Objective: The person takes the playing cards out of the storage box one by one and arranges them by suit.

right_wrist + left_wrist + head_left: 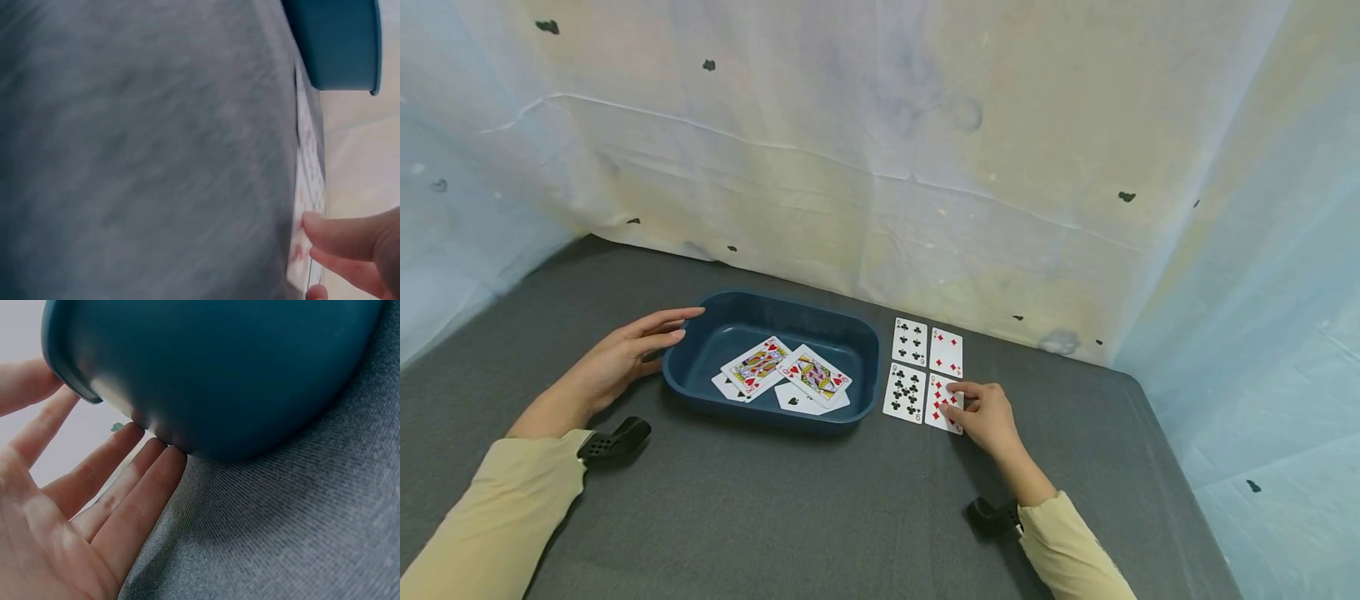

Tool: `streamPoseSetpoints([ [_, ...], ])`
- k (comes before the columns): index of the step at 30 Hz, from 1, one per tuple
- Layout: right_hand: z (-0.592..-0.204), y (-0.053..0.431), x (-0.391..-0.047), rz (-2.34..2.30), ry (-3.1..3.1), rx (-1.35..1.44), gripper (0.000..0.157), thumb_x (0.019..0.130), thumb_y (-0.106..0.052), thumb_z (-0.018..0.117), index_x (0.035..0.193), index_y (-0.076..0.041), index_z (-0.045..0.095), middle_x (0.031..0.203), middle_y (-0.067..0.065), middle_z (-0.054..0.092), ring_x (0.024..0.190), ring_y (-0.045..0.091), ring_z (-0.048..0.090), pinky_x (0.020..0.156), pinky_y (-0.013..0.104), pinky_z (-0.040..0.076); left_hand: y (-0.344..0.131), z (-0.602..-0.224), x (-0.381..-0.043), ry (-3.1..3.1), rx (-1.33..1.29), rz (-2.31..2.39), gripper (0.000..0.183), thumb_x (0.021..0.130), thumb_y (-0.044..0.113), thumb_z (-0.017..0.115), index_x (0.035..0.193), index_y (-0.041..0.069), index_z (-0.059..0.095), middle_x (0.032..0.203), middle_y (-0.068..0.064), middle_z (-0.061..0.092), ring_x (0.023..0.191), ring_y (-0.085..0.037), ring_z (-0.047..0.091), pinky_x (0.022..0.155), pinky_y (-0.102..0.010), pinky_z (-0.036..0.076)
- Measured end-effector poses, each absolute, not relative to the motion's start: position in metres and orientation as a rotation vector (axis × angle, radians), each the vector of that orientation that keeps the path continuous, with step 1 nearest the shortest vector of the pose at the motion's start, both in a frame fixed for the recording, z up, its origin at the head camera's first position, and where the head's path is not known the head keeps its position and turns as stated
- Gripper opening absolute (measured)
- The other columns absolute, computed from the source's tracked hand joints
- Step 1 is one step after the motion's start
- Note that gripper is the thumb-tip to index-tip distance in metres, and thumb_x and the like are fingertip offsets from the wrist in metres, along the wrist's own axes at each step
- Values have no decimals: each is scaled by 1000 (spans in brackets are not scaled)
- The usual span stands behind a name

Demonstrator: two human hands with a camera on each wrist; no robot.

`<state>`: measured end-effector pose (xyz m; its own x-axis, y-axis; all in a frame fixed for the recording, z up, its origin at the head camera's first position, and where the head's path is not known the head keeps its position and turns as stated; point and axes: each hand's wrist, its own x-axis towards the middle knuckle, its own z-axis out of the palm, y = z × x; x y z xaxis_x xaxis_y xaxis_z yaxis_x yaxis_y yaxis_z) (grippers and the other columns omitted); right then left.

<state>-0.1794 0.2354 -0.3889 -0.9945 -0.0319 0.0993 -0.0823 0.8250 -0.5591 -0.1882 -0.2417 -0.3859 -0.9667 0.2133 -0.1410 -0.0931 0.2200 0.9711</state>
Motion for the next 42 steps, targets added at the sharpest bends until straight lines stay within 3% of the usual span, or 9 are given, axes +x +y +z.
streamPoseSetpoints([
  [5, -381, 227, -184, 973, -2898, 94, 31, 81, -11, 74, 111, -3, 70, 102, 21, 63, 57, 11, 51, 51, 24, 37, -243, -385, -188, 2245, 123, 1822, 60, 98, 43, 51, 150, 22, 31, 159, -16, 7, 143, -37, 6, 105, -74, 14],
  [9, -371, 213, -186, 1077, -2859, 61, 34, 85, -17, 72, 117, -5, 68, 115, 20, 58, 84, 22, 63, 62, 28, 47, -243, -383, -187, 2242, 136, 1823, 59, 98, 43, 50, 150, 23, 31, 159, -16, 7, 142, -37, 6, 105, -74, 15],
  [15, -354, 185, -190, 1345, -2774, 61, 37, 88, -20, 70, 122, -8, 65, 122, 17, 58, 106, 31, 59, 76, 38, 53, -244, -383, -186, 2231, 130, 1832, 59, 98, 43, 50, 150, 23, 31, 159, -16, 6, 142, -37, 6, 105, -74, 14],
  [18, -345, 170, -189, 1467, -2727, 113, 36, 88, -20, 70, 122, -9, 65, 124, 17, 59, 108, 30, 59, 83, 42, 53, -244, -383, -186, 2222, 119, 1837, 60, 98, 43, 51, 150, 23, 31, 160, -16, 5, 143, -37, 4, 106, -74, 14],
  [24, -334, 141, -190, 1593, -2674, 201, 36, 88, -21, 70, 123, -12, 65, 123, 12, 61, 105, 25, 60, 83, 37, 53, -245, -385, -187, 2239, 125, 1832, 60, 98, 44, 51, 150, 23, 31, 160, -16, 6, 142, -37, 6, 105, -74, 15],
  [31, -327, 106, -195, 1680, -2674, 305, 39, 89, -18, 69, 126, -8, 62, 124, 15, 60, 107, 26, 62, 89, 39, 53, -244, -386, -186, 2233, 130, 1844, 60, 98, 44, 51, 150, 23, 32, 159, -15, 8, 142, -37, 7, 105, -74, 15],
  [42, -341, 64, -201, 1686, -2745, 356, 40, 88, -16, 69, 126, -6, 61, 119, 16, 62, 107, 27, 61, 91, 37, 51, -242, -386, -185, 2220, 128, 1858, 59, 97, 43, 52, 149, 23, 33, 159, -15, 9, 142, -36, 8, 106, -73, 15],
])
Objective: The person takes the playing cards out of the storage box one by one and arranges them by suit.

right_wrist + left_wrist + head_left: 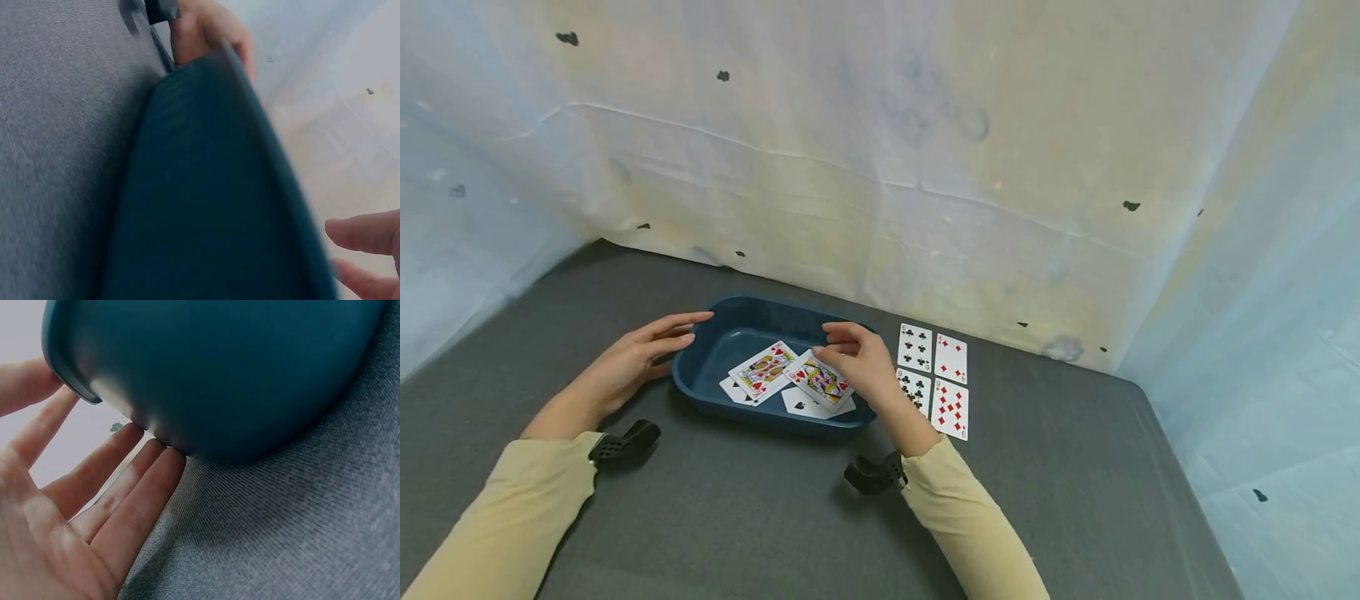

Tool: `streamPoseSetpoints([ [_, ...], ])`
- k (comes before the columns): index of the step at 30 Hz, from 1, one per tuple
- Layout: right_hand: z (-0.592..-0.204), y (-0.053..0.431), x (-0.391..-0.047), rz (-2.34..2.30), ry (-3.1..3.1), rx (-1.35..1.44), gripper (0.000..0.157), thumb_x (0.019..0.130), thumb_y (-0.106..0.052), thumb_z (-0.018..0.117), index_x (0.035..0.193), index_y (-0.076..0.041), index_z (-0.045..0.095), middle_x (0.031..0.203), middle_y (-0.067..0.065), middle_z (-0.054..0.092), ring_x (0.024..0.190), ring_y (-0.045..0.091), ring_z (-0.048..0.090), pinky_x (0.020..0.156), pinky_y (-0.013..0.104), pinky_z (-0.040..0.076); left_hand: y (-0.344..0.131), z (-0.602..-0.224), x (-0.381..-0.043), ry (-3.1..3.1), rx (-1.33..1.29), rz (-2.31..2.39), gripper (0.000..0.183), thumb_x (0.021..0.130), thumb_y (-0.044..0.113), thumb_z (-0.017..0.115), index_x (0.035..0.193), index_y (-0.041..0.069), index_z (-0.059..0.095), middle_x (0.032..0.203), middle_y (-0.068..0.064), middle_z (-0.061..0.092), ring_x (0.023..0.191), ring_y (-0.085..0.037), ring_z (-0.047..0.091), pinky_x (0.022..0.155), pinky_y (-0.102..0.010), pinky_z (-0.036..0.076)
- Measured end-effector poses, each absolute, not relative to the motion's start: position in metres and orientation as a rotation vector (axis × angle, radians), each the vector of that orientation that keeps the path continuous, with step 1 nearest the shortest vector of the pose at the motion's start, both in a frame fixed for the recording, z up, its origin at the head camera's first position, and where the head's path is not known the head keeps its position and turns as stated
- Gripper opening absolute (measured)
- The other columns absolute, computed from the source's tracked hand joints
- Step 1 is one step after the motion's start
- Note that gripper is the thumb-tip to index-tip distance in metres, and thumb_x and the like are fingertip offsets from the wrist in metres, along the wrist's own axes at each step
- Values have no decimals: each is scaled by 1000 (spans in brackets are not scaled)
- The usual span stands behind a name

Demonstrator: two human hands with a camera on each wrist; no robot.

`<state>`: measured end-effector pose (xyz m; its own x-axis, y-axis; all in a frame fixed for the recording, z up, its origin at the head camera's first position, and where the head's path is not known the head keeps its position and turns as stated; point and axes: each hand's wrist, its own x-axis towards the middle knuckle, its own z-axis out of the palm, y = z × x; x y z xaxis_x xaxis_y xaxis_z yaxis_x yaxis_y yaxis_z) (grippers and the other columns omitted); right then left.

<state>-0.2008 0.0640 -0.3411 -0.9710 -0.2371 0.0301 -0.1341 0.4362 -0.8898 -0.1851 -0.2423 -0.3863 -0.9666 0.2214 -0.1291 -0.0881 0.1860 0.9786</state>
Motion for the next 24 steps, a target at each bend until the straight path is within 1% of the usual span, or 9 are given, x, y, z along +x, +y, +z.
streamPoseSetpoints([
  [6, -349, 54, -204, -1433, 2603, -325, 44, 86, -20, 71, 127, -8, 60, 121, 14, 62, 110, 25, 60, 93, 39, 51, -243, -388, -186, 2222, 114, 1861, 59, 97, 44, 53, 149, 23, 34, 159, -14, 10, 142, -35, 9, 106, -73, 15],
  [9, -353, 52, -206, -1315, 2626, -353, 47, 85, -19, 72, 128, -6, 59, 124, 15, 61, 112, 28, 59, 95, 40, 49, -243, -388, -186, 2224, 118, 1856, 59, 97, 44, 52, 149, 23, 34, 159, -14, 9, 142, -36, 8, 106, -73, 15],
  [13, -356, 50, -208, -1064, 2714, -355, 56, 79, -20, 78, 129, -5, 58, 123, 17, 59, 112, 30, 55, 94, 40, 48, -243, -388, -186, 2228, 122, 1853, 59, 97, 44, 52, 149, 23, 34, 159, -15, 9, 142, -37, 8, 106, -73, 15],
  [18, -358, 45, -206, -654, 2861, -267, 68, 71, -30, 85, 130, -10, 58, 119, 16, 55, 110, 30, 50, 94, 44, 43, -242, -387, -185, 2226, 126, 1855, 59, 97, 43, 51, 149, 23, 33, 158, -16, 10, 141, -37, 10, 106, -73, 16],
  [21, -358, 44, -205, -568, 2891, -225, 68, 69, -34, 86, 127, -10, 59, 116, 14, 55, 107, 29, 51, 95, 45, 43, -242, -387, -184, 2214, 128, 1866, 59, 97, 43, 52, 149, 22, 33, 158, -15, 11, 141, -36, 11, 107, -71, 17],
  [24, -358, 43, -205, -646, 2891, -166, 62, 69, -29, 87, 120, -7, 60, 110, 14, 54, 98, 26, 53, 88, 40, 47, -242, -386, -184, 2210, 124, 1869, 59, 97, 43, 52, 149, 22, 33, 158, -15, 10, 141, -36, 11, 107, -71, 17],
])
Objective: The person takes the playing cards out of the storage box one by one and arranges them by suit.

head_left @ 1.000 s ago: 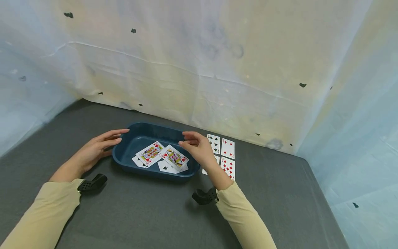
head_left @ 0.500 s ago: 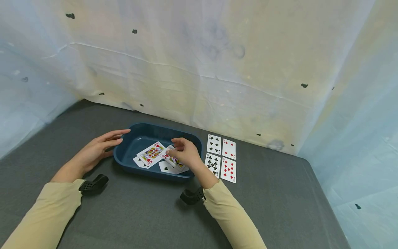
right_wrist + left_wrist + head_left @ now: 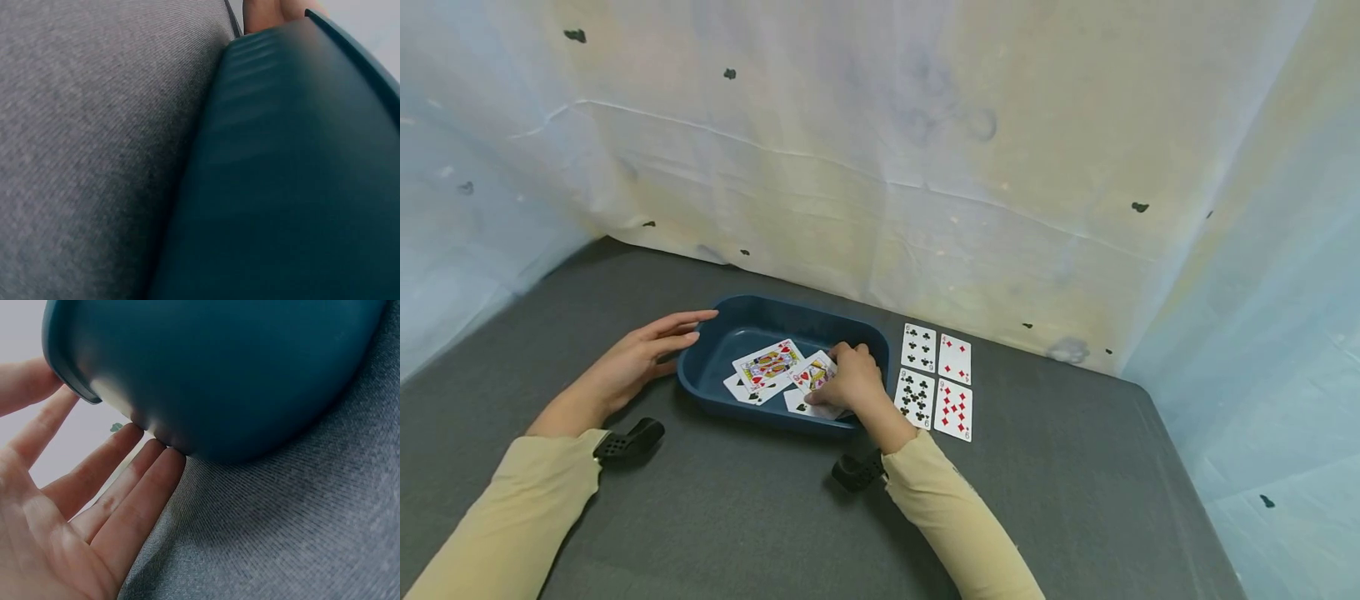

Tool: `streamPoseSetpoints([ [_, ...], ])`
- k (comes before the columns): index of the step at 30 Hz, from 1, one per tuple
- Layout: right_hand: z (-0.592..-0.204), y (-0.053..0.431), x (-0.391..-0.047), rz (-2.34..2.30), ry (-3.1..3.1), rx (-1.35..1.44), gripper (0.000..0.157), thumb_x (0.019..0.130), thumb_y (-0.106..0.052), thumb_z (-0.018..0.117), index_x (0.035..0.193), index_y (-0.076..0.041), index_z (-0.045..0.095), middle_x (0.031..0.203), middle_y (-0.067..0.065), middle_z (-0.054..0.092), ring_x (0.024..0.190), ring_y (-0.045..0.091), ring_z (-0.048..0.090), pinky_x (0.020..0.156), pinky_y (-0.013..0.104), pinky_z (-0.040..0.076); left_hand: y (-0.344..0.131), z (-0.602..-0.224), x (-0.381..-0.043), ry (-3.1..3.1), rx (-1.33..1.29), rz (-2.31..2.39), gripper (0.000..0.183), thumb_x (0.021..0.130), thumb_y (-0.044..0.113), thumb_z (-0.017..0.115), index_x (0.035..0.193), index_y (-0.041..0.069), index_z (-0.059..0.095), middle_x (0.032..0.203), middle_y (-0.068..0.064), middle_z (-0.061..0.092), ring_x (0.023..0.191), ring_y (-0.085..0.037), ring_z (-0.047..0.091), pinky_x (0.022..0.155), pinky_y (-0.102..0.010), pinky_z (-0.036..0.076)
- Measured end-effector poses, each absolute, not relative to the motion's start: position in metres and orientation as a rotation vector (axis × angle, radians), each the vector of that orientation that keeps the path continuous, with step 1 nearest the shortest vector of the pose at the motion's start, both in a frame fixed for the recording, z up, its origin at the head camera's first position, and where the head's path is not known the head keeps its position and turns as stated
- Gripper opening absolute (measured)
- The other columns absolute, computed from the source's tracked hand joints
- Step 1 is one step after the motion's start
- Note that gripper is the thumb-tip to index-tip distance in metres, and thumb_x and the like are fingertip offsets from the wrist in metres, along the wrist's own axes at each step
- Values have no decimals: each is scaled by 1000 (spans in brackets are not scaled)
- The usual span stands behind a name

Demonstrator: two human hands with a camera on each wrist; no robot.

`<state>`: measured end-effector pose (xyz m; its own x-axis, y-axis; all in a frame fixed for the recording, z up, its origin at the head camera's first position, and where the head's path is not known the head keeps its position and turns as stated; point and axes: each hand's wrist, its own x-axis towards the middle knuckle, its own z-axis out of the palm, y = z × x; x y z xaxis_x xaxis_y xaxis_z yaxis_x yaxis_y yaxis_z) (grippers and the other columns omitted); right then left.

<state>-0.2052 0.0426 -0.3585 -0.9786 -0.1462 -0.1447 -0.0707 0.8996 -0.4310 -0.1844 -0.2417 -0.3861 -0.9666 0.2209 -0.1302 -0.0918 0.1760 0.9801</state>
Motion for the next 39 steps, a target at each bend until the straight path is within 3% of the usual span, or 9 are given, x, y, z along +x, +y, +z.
streamPoseSetpoints([
  [7, -371, 44, -214, -799, 3005, -115, 37, 79, -14, 75, 111, -1, 62, 99, 15, 56, 88, 24, 54, 76, 33, 48, -241, -386, -186, 2221, 115, 1854, 60, 97, 43, 52, 150, 21, 32, 159, -15, 8, 142, -38, 7, 106, -74, 15],
  [17, -357, 46, -207, -1065, 2937, -73, 31, 92, -3, 50, 122, 5, 57, 104, 21, 62, 87, 28, 62, 69, 32, 53, -240, -386, -187, 2226, 130, 1846, 61, 97, 44, 51, 150, 21, 31, 159, -16, 9, 142, -38, 9, 106, -73, 15],
  [20, -357, 46, -207, -1038, 2901, -113, 33, 89, -4, 54, 120, 5, 60, 108, 21, 60, 91, 27, 59, 74, 33, 52, -240, -386, -187, 2226, 126, 1848, 61, 97, 43, 51, 150, 21, 31, 159, -16, 9, 142, -38, 9, 106, -73, 15],
  [25, -358, 47, -207, -794, 2871, -235, 39, 76, -6, 66, 115, -2, 68, 117, 21, 56, 106, 31, 48, 93, 40, 43, -240, -387, -187, 2222, 124, 1852, 61, 98, 42, 51, 151, 19, 30, 159, -16, 8, 143, -38, 8, 106, -73, 16],
  [33, -357, 42, -205, -608, 2900, -199, 60, 74, -14, 77, 130, -8, 57, 120, 19, 52, 105, 32, 51, 92, 44, 45, -239, -386, -186, 2221, 131, 1847, 62, 98, 42, 50, 151, 18, 29, 159, -17, 9, 142, -39, 9, 106, -73, 16],
  [39, -357, 40, -206, -500, 2858, -200, 66, 71, -32, 85, 125, -9, 55, 117, 16, 55, 109, 33, 49, 96, 46, 42, -241, -387, -185, 2215, 136, 1856, 60, 99, 41, 50, 151, 20, 30, 158, -17, 10, 141, -38, 10, 106, -73, 16],
])
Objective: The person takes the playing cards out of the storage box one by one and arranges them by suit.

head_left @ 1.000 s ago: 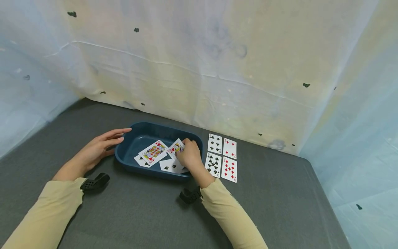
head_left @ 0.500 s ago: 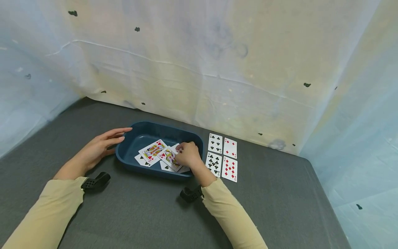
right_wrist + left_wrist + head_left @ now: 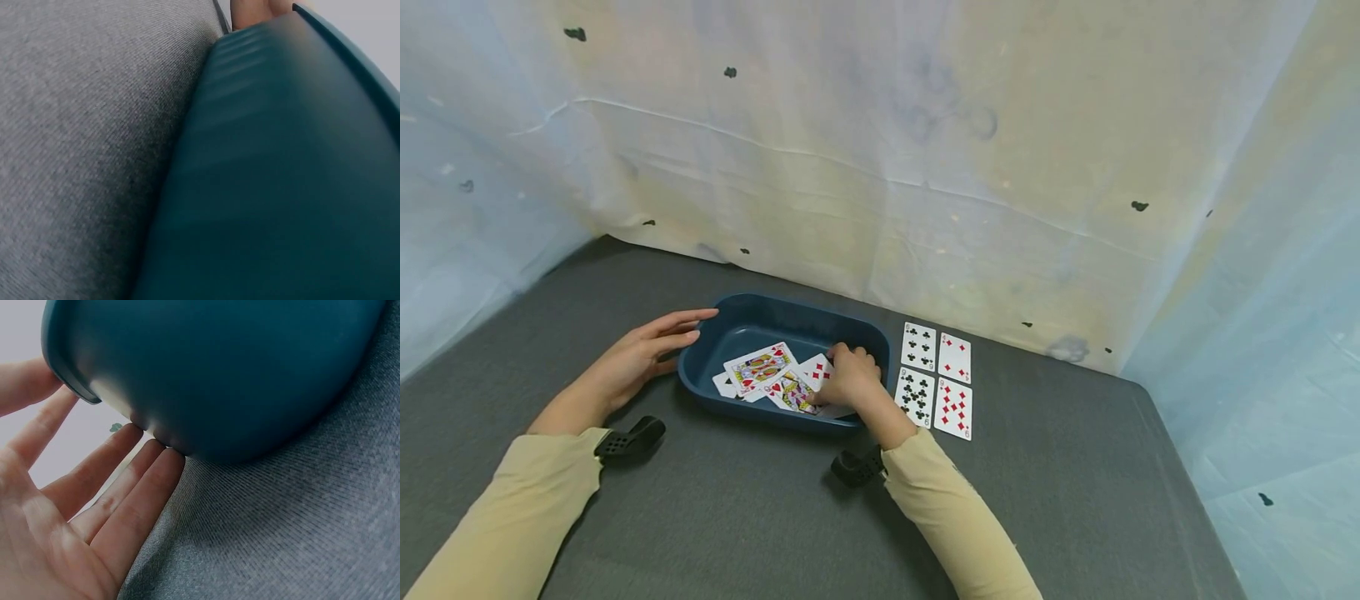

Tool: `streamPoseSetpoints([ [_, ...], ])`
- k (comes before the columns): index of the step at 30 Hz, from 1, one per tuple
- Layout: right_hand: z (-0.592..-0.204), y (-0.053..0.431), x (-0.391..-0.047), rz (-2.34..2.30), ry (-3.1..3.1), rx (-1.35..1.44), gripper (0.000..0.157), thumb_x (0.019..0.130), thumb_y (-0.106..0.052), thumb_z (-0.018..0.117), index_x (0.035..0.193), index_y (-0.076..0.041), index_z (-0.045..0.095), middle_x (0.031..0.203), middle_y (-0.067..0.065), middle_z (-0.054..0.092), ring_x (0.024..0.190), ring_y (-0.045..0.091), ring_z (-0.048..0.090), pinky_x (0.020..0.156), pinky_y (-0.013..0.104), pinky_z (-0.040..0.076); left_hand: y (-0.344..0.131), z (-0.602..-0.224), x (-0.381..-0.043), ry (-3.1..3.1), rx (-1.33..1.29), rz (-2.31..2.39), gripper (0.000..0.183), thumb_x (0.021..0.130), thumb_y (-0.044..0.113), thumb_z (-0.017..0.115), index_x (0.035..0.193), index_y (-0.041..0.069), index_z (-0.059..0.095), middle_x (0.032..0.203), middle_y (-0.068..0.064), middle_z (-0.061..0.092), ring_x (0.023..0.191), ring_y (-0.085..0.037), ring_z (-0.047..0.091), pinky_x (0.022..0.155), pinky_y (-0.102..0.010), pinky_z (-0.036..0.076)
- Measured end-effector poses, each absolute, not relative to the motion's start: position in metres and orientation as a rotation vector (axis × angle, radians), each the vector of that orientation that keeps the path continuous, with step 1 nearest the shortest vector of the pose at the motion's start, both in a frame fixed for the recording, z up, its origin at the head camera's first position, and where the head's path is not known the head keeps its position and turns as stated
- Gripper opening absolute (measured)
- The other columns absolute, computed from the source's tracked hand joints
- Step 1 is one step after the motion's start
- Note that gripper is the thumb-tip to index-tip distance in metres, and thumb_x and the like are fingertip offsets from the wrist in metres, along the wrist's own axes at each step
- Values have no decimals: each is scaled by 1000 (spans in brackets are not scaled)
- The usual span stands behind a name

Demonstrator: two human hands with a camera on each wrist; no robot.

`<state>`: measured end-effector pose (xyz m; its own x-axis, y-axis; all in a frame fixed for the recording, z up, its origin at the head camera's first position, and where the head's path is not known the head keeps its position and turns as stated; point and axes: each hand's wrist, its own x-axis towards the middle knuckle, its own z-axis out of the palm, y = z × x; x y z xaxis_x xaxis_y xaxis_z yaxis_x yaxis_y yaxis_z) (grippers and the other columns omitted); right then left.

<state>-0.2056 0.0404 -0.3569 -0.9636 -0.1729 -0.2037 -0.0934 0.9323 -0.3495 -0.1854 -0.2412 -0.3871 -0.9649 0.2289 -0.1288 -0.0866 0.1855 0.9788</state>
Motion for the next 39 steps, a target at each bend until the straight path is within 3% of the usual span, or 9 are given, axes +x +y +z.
streamPoseSetpoints([
  [4, -356, 41, -206, -532, 2829, -190, 55, 70, -33, 85, 110, -10, 55, 104, 11, 58, 98, 27, 52, 90, 43, 43, -242, -388, -186, 2212, 129, 1858, 59, 99, 40, 50, 151, 20, 31, 158, -16, 10, 141, -38, 9, 105, -74, 15],
  [7, -356, 42, -206, -647, 2798, -185, 48, 70, -28, 86, 100, -8, 55, 91, 6, 56, 85, 21, 51, 78, 34, 44, -242, -389, -187, 2214, 128, 1858, 59, 99, 40, 50, 151, 19, 30, 159, -17, 9, 142, -39, 8, 105, -74, 15],
  [12, -358, 46, -207, -996, 2683, -167, 35, 78, -23, 81, 98, -6, 58, 88, 4, 56, 76, 15, 48, 61, 24, 40, -241, -388, -187, 2219, 126, 1852, 59, 99, 39, 50, 151, 18, 30, 159, -17, 9, 142, -39, 8, 105, -74, 15],
  [16, -360, 49, -207, -1258, 2544, -169, 27, 84, -16, 74, 105, -5, 61, 90, 7, 63, 73, 13, 54, 58, 22, 44, -240, -388, -187, 2215, 129, 1855, 58, 100, 38, 49, 151, 18, 30, 159, -17, 9, 142, -39, 9, 105, -74, 15],
  [22, -356, 50, -206, -1334, 2566, -210, 32, 84, -10, 73, 112, -2, 62, 83, 9, 66, 64, 10, 52, 54, 20, 42, -241, -388, -187, 2210, 134, 1859, 57, 100, 36, 49, 151, 19, 30, 158, -17, 9, 141, -39, 9, 105, -74, 15],
  [27, -352, 50, -202, -1264, 2779, -226, 27, 88, -12, 68, 111, 0, 65, 83, 10, 69, 68, 12, 57, 58, 21, 45, -241, -389, -187, 2210, 134, 1855, 57, 100, 37, 49, 151, 20, 30, 158, -18, 8, 141, -39, 9, 105, -74, 15],
  [33, -348, 54, -194, -1339, 2872, -280, 20, 95, -14, 58, 107, 2, 60, 96, 15, 71, 79, 22, 65, 63, 26, 52, -242, -390, -187, 2202, 145, 1869, 57, 100, 38, 49, 150, 20, 31, 157, -17, 9, 140, -38, 10, 105, -74, 16],
  [39, -349, 66, -190, -1670, 2801, -346, 25, 97, -12, 56, 118, 0, 54, 95, 17, 70, 80, 25, 67, 60, 23, 51, -242, -389, -188, 2201, 129, 1858, 59, 99, 41, 50, 151, 21, 31, 158, -17, 8, 141, -38, 8, 105, -74, 15],
])
